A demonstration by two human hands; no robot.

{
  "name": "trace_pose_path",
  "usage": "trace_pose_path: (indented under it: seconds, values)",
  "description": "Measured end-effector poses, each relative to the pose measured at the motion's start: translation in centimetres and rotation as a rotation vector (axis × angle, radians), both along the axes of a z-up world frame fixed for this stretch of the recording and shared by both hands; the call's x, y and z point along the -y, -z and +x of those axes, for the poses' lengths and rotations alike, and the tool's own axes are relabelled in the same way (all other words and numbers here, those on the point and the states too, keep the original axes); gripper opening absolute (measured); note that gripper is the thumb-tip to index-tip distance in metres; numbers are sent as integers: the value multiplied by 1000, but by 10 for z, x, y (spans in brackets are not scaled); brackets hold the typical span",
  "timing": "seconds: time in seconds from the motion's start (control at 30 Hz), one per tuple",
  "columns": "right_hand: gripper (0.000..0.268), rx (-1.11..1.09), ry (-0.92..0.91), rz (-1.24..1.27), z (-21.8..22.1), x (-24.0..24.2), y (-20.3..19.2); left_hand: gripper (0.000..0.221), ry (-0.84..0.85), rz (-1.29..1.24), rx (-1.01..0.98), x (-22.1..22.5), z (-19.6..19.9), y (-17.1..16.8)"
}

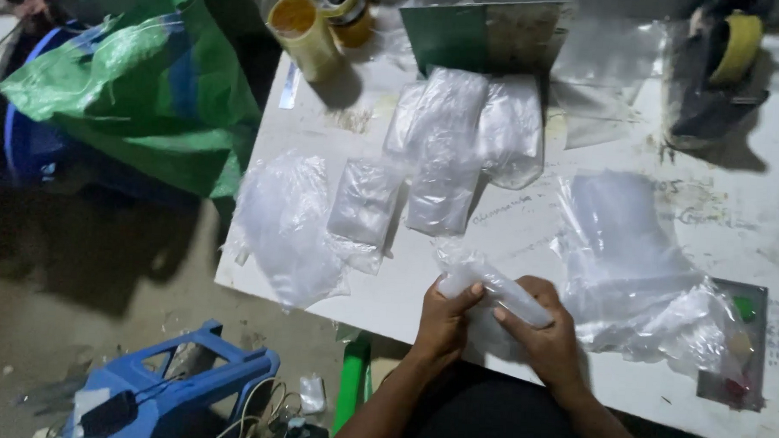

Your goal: A person is collecting clear plastic bags from a machine and stacking them on a table in a factory.

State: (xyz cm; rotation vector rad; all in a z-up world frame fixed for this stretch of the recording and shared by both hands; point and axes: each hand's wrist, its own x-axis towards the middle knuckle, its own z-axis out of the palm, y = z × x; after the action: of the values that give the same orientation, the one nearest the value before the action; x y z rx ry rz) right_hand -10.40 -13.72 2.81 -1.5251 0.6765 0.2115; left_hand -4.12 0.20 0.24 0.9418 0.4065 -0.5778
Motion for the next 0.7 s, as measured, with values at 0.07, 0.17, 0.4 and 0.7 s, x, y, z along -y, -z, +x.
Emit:
trace_pose_path:
  seconds: [0.07,0.17,0.4,0.7]
  values:
    - [81,349,42,-160,-7,-5,15,39,39,-76,88,0,0,-3]
    - [59,96,178,153,0,-15,-3,28,112,36,203,-2,2,-2]
    - [39,158,197,-26,2,-21,-12,34,-2,716,634,-129,67,-10]
    - [29,46,325,17,6,-23,-31,12,-276,1434,537,-215,76,10]
